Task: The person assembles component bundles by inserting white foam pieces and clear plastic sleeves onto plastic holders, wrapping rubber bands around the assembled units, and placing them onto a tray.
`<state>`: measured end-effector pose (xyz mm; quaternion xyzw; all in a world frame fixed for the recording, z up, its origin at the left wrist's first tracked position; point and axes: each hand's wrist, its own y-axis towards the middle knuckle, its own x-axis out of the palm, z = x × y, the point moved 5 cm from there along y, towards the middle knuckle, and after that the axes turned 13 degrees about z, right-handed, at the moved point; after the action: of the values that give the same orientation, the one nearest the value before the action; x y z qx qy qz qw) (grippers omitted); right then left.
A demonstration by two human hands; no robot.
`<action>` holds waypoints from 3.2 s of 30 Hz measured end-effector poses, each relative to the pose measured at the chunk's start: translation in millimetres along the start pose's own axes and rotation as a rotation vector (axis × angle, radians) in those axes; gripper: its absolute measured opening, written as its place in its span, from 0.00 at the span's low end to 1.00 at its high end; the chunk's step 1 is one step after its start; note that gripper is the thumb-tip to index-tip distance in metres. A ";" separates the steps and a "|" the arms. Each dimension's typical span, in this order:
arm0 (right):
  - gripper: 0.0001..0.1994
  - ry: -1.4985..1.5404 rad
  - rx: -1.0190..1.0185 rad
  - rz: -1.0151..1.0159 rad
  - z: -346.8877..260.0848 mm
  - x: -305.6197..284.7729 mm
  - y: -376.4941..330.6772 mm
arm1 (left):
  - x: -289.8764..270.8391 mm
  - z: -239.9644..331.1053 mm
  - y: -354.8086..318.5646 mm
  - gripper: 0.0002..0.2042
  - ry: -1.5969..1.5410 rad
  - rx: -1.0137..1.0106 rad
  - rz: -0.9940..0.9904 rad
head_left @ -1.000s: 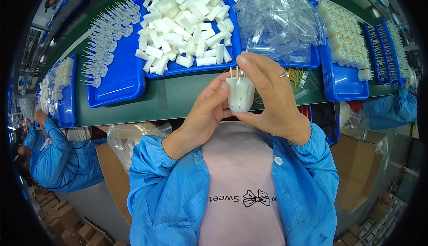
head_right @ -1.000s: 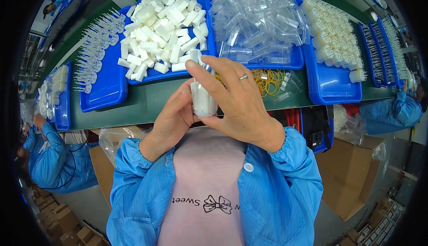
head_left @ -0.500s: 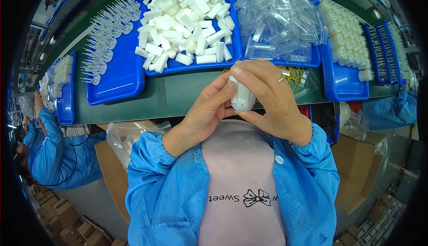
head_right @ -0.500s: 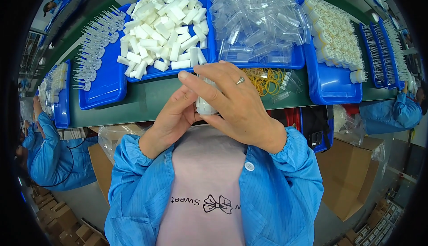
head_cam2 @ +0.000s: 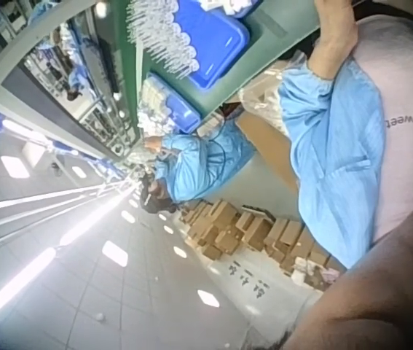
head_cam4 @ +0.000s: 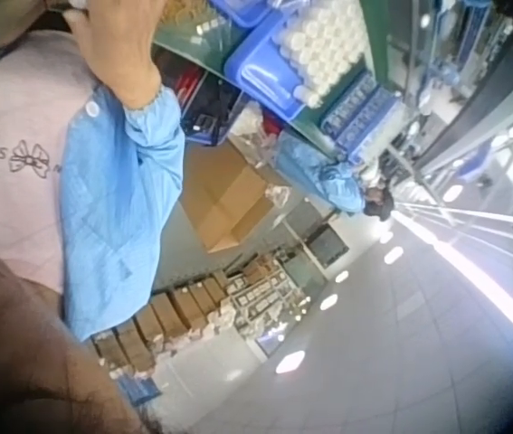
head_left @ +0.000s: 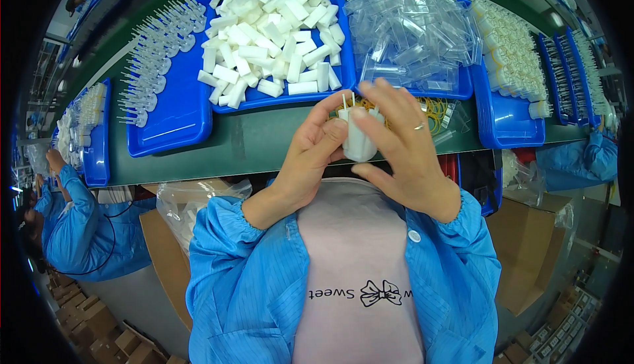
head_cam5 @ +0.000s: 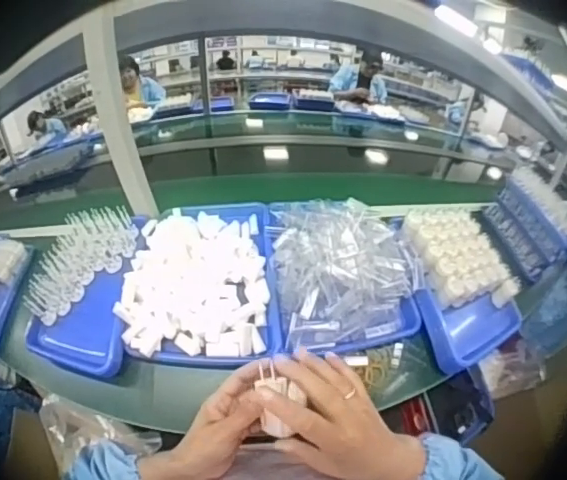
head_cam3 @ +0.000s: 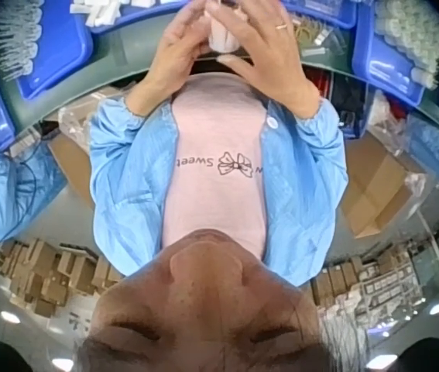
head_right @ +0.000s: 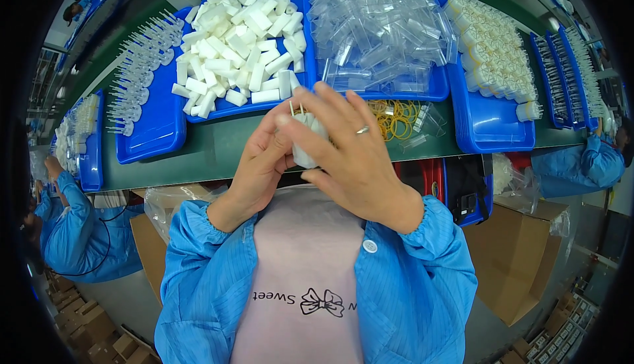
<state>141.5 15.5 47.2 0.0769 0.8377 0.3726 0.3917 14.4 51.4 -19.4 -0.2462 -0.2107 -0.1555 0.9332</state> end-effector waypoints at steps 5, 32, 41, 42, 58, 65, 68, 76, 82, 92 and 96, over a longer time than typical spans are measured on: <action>0.24 -0.046 0.331 0.174 31.4 -63.9 -8.0 | -9.9 3.7 10.8 0.21 -0.099 -0.120 0.021; 0.18 0.683 0.568 0.580 23.6 -72.8 -32.1 | 7.9 17.6 -7.1 0.16 0.223 0.440 -0.068; 0.15 0.620 0.374 0.393 0.2 -62.3 -10.4 | 8.4 27.5 -24.8 0.14 0.454 0.815 -0.049; 0.15 0.621 0.376 0.392 0.1 -62.3 -11.5 | 8.1 27.3 -24.5 0.14 0.454 0.813 -0.048; 0.09 0.430 0.275 0.248 -12.8 -60.6 -1.6 | 12.8 33.0 -31.0 0.13 0.303 0.586 -0.173; 0.12 0.354 0.240 0.226 -10.8 -64.2 -2.3 | 15.6 45.1 -31.8 0.13 0.560 0.835 -0.093; 0.16 0.266 0.149 0.232 -10.6 -61.4 -3.6 | 14.0 48.4 -33.9 0.13 0.613 0.902 -0.081; 0.17 0.271 0.131 0.304 -18.8 -62.2 -4.8 | 12.6 49.7 -31.7 0.11 0.589 0.783 -0.117; 0.17 0.332 0.082 0.243 -11.3 -61.3 -4.5 | 7.4 38.2 -22.7 0.12 0.403 0.535 -0.162; 0.17 0.340 0.010 0.256 -12.6 -63.8 -6.4 | 18.7 50.8 -32.1 0.11 0.564 0.630 -0.216; 0.17 0.321 0.008 0.231 -14.5 -65.1 -5.6 | 22.1 51.4 -35.7 0.10 0.609 0.660 -0.200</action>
<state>176.4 -24.0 88.4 0.1137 0.8764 0.4195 0.2073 3.2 44.7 45.6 0.1425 0.0122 -0.2345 0.9615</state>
